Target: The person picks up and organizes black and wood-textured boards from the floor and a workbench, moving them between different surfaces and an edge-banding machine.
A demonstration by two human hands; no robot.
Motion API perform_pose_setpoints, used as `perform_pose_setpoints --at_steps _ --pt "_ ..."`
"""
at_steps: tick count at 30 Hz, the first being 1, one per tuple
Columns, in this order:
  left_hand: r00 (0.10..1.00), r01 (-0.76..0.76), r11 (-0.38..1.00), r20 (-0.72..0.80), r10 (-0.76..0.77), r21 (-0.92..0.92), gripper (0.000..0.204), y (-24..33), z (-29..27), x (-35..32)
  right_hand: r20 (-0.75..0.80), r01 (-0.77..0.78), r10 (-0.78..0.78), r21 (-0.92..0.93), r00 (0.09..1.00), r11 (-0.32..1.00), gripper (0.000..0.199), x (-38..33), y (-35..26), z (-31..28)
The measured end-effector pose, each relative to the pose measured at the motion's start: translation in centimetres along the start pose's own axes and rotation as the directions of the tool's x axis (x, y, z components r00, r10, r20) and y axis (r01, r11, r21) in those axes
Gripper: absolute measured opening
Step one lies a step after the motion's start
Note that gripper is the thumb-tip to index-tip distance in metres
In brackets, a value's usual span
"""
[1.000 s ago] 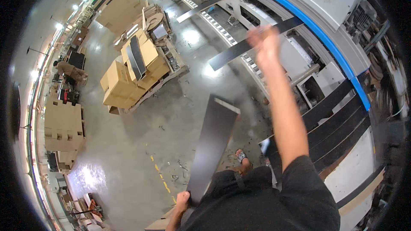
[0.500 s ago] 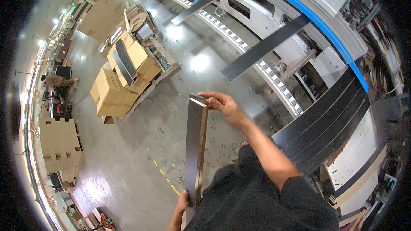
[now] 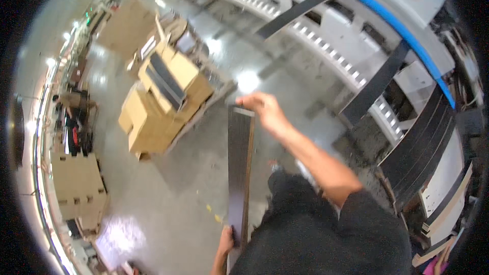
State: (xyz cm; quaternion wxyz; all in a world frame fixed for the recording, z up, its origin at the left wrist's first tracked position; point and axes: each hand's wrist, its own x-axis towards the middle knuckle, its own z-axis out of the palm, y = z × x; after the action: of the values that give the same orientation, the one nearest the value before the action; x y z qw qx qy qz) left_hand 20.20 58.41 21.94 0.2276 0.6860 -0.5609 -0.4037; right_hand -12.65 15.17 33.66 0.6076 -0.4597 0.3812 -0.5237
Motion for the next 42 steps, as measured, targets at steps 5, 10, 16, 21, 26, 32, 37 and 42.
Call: perform_pose_setpoints --at_steps 5,10,16,21,26,32,37,42 --pt "0.94 0.333 0.932 0.122 -0.318 -0.143 0.083 -3.7 -7.9 -2.8 0.121 -0.19 0.179 0.088 0.976 0.978 0.022 5.6 1.3 14.1" --pt "0.949 0.314 0.881 0.077 -0.307 -0.354 0.086 -6.5 -13.8 -3.0 0.183 -0.179 0.153 0.133 0.971 0.975 0.018 12.8 6.8 24.4" --pt "0.879 0.457 0.832 0.3 -0.37 -0.315 0.077 -17.8 -21.5 -3.6 -0.483 0.095 -0.036 0.099 0.875 0.991 0.019 26.7 3.5 27.6" --pt "0.891 0.454 0.706 0.257 -0.374 -0.544 0.062 -26.1 -29.4 -4.5 0.064 0.092 -0.072 -0.404 0.995 0.91 0.021 24.0 2.4 35.5" --pt "0.85 0.516 0.781 0.329 -0.412 -0.353 0.069 -28.0 -38.0 0.4 0.563 -0.24 0.299 -0.178 0.771 0.954 0.054 16.0 9.2 45.4" --pt "0.88 0.46 0.808 0.313 -0.358 -0.368 0.071 -27.0 -42.5 4.7 0.342 0.044 0.04 -0.235 0.939 0.971 0.043 15.7 9.4 44.8" --pt "0.86 0.375 0.884 0.46 -0.219 -0.281 0.061 -26.3 -43.9 6.8 -0.482 0.009 0.391 0.639 0.784 0.769 0.037 19.8 3.3 36.5" --pt "0.906 0.254 0.951 0.387 -0.17 -0.179 0.067 -24.9 -44.4 6.6 -0.415 -0.095 -0.333 -0.734 0.847 0.673 0.055 23.1 -3.0 17.8"
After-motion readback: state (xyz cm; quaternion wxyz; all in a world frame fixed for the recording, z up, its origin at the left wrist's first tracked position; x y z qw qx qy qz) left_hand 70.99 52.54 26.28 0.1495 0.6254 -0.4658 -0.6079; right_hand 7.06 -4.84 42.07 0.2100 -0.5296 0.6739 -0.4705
